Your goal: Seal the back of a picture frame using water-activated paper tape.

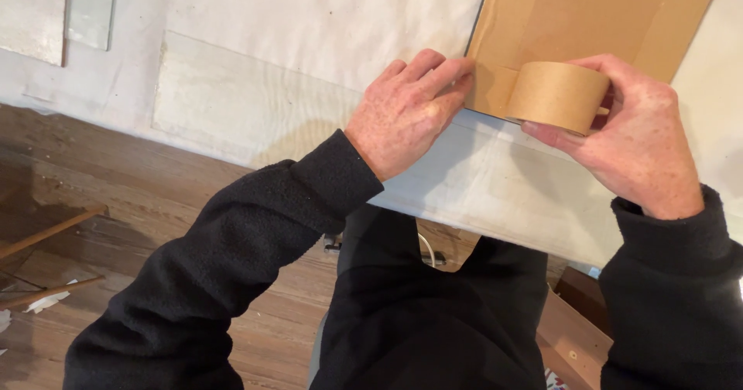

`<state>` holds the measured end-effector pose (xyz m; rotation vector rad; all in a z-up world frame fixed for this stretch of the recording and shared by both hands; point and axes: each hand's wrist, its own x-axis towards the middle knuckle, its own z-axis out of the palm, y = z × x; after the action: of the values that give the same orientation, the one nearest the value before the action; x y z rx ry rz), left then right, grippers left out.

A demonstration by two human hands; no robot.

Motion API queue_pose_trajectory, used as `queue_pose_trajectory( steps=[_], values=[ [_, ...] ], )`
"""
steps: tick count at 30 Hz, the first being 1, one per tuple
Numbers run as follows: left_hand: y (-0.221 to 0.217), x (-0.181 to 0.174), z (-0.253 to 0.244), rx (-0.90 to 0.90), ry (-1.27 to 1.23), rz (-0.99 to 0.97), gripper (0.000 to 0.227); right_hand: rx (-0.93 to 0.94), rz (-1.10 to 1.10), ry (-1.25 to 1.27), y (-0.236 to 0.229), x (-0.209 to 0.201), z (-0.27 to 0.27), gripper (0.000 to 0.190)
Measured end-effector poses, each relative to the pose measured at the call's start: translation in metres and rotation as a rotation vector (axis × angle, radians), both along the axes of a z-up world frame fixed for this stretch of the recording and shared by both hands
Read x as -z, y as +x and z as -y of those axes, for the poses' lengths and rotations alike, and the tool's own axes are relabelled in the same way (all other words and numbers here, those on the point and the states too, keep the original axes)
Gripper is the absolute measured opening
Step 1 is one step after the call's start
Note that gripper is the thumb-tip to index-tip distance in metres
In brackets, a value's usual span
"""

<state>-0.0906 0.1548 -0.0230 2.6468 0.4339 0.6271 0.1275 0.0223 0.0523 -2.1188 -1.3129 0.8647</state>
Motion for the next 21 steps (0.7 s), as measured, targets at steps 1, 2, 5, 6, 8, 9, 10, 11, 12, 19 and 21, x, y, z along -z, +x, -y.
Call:
queue_pose_trajectory(
  steps=[1, 2, 5, 6, 8, 9, 10, 11, 12, 19, 21],
  values=[
    [-0.001, 0.002, 0.0, 0.006, 0.031, -0.003, 0.022, 0.002, -0.001, -0.01, 0.0, 0.0, 0.001, 0.056],
    [-0.001, 0.002, 0.0, 0.012, 0.031, -0.002, 0.022, 0.007, 0.0, -0.01, 0.001, 0.0, 0.0, 0.056],
    [-0.001, 0.003, -0.003, 0.025, 0.027, -0.027, 0.021, -0.017, 0.018, -0.018, 0.003, 0.001, 0.001, 0.055],
    [-0.001, 0.002, -0.005, 0.023, 0.017, -0.011, 0.021, -0.02, 0.002, -0.008, 0.004, 0.002, 0.002, 0.056],
    [-0.001, 0.001, -0.007, 0.025, 0.01, 0.005, 0.022, -0.018, -0.013, 0.004, 0.006, 0.003, 0.002, 0.056],
    [-0.001, 0.001, -0.009, 0.033, 0.01, -0.002, 0.022, -0.021, -0.003, 0.016, 0.006, 0.002, 0.003, 0.058],
    [-0.002, 0.001, -0.008, 0.04, 0.006, -0.011, 0.022, -0.024, 0.005, 0.022, 0.006, 0.001, 0.004, 0.059],
    [-0.002, -0.001, -0.009, 0.043, 0.004, -0.012, 0.022, -0.021, 0.003, 0.02, 0.009, 0.001, 0.008, 0.059],
    [-0.002, -0.003, -0.01, 0.045, 0.003, -0.017, 0.023, -0.021, -0.012, 0.03, 0.013, 0.002, 0.011, 0.055],
    [-0.001, -0.011, -0.013, 0.069, 0.029, -0.041, 0.02, -0.044, 0.031, 0.057, 0.056, -0.003, 0.053, 0.05],
    [0.0, -0.018, -0.012, 0.072, 0.024, -0.035, 0.02, -0.059, 0.065, 0.041, 0.078, 0.0, 0.072, 0.051]
  ],
)
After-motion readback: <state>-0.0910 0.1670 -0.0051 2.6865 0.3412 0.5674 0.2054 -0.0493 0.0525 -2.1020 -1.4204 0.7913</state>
